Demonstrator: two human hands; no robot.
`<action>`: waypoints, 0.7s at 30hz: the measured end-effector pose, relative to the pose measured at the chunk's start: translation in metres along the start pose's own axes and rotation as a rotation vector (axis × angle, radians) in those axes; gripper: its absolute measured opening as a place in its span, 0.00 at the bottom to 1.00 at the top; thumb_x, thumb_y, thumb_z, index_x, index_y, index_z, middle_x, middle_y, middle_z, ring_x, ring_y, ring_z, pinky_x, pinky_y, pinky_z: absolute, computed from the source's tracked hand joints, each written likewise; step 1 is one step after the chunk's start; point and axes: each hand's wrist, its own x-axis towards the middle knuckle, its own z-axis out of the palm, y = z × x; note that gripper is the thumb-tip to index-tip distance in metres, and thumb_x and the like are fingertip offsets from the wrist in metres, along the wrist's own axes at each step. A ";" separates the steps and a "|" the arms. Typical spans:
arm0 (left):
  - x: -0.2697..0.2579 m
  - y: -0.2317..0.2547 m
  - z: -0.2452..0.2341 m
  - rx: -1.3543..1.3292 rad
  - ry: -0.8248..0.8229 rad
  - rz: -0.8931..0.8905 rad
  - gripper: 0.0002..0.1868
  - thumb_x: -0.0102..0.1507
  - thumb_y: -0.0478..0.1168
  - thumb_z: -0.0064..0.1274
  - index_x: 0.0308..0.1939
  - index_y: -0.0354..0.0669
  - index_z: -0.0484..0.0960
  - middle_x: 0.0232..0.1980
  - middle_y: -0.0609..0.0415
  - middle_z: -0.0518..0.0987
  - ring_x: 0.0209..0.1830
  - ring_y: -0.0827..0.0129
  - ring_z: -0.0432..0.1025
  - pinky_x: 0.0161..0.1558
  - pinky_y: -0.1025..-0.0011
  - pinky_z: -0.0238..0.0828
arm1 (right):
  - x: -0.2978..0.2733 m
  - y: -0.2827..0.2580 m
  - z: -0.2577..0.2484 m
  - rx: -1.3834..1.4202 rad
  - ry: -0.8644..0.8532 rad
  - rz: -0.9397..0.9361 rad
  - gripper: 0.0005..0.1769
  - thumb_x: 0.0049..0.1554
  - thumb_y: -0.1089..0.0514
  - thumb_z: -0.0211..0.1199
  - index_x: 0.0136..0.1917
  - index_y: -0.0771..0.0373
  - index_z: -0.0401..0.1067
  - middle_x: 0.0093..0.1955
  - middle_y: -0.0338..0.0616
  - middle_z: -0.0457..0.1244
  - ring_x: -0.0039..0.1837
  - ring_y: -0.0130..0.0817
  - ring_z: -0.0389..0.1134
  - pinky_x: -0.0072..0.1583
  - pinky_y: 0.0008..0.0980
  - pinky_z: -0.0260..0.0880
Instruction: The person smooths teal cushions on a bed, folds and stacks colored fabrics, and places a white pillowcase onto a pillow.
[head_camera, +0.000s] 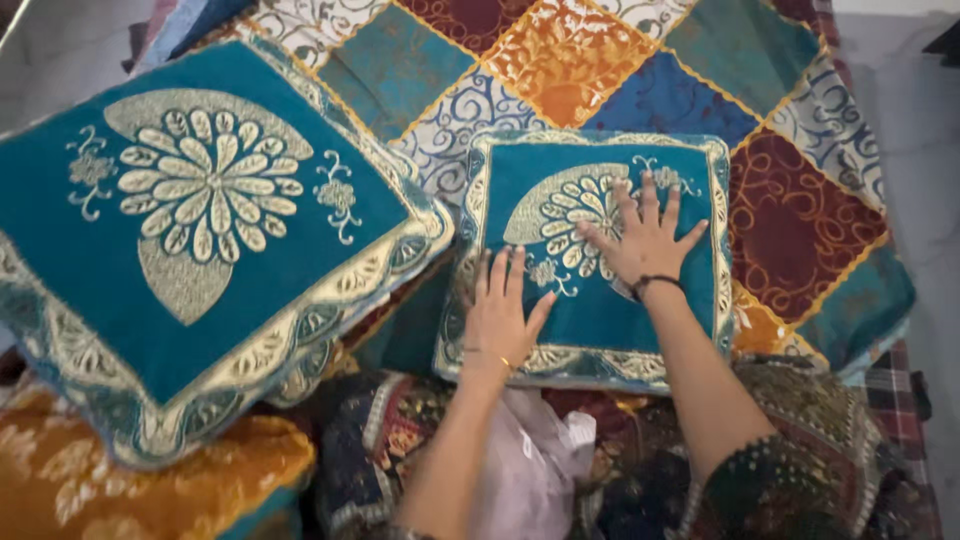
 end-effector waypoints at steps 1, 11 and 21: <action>0.005 0.001 -0.001 -0.006 -0.001 0.005 0.42 0.67 0.63 0.46 0.78 0.45 0.58 0.79 0.45 0.57 0.81 0.42 0.49 0.74 0.46 0.50 | 0.013 -0.006 -0.003 0.014 -0.017 0.092 0.54 0.48 0.13 0.47 0.81 0.33 0.46 0.87 0.39 0.33 0.85 0.51 0.24 0.71 0.79 0.16; 0.017 0.004 0.009 -0.029 -0.017 -0.128 0.35 0.70 0.54 0.47 0.74 0.35 0.63 0.75 0.40 0.60 0.76 0.39 0.53 0.73 0.50 0.51 | 0.099 -0.092 0.054 -0.066 0.039 -0.054 0.49 0.61 0.24 0.42 0.82 0.59 0.50 0.85 0.45 0.42 0.85 0.42 0.38 0.77 0.70 0.25; 0.015 0.002 0.015 0.156 0.075 -0.012 0.37 0.69 0.58 0.44 0.75 0.38 0.63 0.80 0.46 0.58 0.82 0.47 0.47 0.76 0.38 0.33 | 0.097 -0.018 0.010 -0.070 -0.009 -0.236 0.46 0.58 0.21 0.45 0.80 0.45 0.56 0.85 0.45 0.45 0.85 0.50 0.41 0.78 0.60 0.32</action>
